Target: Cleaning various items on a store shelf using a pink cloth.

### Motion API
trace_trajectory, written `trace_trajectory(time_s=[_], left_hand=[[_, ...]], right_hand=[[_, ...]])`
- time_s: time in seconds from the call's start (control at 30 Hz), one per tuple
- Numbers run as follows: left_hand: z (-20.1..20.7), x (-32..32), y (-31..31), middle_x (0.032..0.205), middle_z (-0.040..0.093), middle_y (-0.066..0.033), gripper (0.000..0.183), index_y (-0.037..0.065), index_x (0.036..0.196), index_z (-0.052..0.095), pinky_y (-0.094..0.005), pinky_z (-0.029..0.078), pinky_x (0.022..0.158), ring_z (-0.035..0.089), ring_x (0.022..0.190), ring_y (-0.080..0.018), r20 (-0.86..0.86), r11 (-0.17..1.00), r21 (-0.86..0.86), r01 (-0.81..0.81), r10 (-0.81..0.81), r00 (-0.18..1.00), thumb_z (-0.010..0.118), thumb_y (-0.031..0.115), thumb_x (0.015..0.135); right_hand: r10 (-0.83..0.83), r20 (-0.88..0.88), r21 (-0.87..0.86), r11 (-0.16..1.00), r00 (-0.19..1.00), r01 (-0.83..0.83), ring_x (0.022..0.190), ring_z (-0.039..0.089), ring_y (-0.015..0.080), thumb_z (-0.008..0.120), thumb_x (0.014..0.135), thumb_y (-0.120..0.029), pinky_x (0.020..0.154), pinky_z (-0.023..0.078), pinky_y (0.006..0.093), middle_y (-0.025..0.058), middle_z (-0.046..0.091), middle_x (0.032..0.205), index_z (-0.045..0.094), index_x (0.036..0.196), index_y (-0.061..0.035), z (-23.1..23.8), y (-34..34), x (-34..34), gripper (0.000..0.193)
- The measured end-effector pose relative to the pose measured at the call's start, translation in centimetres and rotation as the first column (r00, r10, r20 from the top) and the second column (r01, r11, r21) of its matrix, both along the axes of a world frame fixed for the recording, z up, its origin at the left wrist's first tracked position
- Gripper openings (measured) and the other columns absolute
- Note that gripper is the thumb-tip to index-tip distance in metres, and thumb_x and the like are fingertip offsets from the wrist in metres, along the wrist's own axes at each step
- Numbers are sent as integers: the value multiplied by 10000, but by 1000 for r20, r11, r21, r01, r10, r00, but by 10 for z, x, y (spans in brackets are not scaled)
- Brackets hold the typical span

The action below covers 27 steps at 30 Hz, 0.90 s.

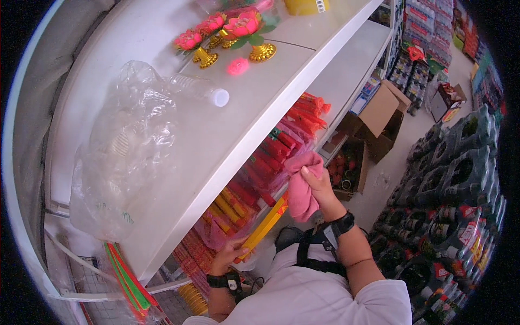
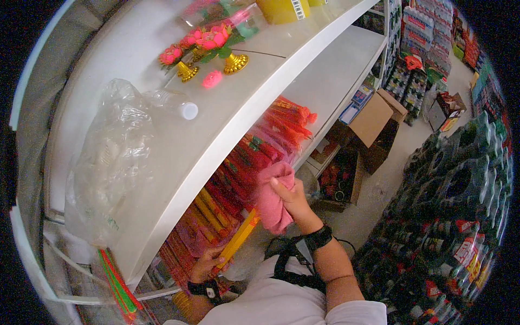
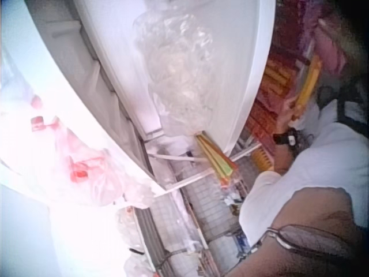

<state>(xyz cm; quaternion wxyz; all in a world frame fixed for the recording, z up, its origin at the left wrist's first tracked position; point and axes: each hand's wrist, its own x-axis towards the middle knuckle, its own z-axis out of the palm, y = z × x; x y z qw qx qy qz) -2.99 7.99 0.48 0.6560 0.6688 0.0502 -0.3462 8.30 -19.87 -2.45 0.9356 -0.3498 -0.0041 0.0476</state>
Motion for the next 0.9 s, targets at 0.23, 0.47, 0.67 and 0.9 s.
trace_trajectory(time_s=[0.23,0.47,0.67,0.9], left_hand=[[11,7,-6,805,549,-49,566,-33,1176,411,-219,399,512,479,560,-93,54,1000,5,-2,2,999,586,326,776],[-3,1,4,813,557,-89,535,-9,1197,382,-207,411,487,500,549,-111,109,933,-206,-294,320,941,565,280,786],[4,0,-2,816,558,-113,534,-22,1187,371,-212,418,496,506,555,-131,95,946,-195,-260,282,955,557,279,788],[1,3,-12,794,564,-116,545,-20,1160,398,-216,432,458,521,541,-144,18,938,-252,-239,252,968,583,313,769]], right_hand=[[-231,94,-395,884,968,249,754,555,125,504,841,-329,669,459,247,59,583,884,521,1005,-2,-12,3,14,365],[215,-74,516,844,974,-146,1036,472,262,306,789,-622,846,407,370,114,456,1184,347,1234,-51,10,-13,13,725],[252,-22,571,798,967,-195,1093,417,308,292,793,-620,832,396,432,121,398,1244,300,1274,-95,16,-13,5,713],[326,-5,611,750,945,-255,1059,443,293,309,809,-595,794,420,415,114,436,1201,327,1253,-94,-17,-21,8,669]])
